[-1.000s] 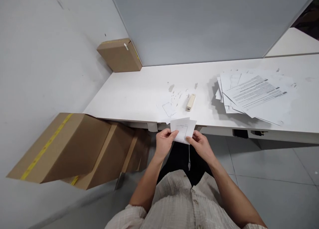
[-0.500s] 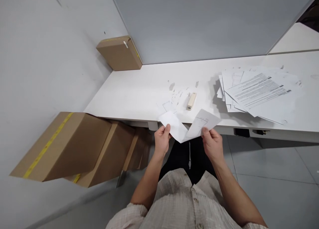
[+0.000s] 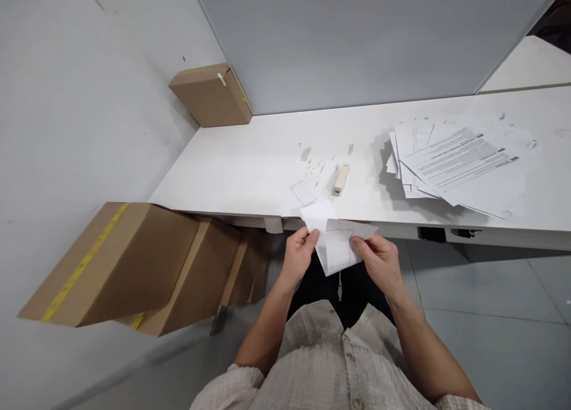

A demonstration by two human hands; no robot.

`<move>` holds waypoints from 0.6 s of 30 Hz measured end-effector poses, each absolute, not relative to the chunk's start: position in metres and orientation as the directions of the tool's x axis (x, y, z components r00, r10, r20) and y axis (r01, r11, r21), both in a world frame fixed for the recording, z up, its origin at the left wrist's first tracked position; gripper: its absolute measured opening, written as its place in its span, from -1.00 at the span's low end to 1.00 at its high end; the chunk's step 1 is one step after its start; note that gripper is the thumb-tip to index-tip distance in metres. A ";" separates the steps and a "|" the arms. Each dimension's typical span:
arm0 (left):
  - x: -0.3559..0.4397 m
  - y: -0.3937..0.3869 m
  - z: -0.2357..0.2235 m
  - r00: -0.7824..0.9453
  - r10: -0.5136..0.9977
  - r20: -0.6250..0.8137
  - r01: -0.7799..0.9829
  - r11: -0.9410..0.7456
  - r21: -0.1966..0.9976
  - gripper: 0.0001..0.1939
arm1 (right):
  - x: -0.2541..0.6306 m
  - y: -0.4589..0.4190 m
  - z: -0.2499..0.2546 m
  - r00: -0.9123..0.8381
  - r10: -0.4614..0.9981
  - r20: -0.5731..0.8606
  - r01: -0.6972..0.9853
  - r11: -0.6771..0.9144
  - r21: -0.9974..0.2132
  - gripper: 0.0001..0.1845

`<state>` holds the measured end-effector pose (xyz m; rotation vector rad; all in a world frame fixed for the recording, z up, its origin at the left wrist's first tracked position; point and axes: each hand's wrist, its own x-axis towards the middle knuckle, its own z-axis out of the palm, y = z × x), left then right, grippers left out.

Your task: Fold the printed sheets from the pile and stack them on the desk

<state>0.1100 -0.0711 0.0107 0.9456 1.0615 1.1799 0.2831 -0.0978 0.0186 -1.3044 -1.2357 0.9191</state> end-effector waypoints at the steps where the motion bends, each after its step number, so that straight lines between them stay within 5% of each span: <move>1: 0.111 -0.074 0.012 0.110 0.985 -0.129 -0.205 0.149 0.967 -0.71 | 0.281 -0.096 0.020 0.155 0.980 0.124 0.191 0.093 -0.977 -0.79; 18: 0.118 -0.079 0.021 0.207 0.967 -0.148 -0.011 0.153 0.988 -0.64 | 0.270 -0.088 0.008 0.263 0.964 0.028 0.279 -0.048 -0.959 -0.73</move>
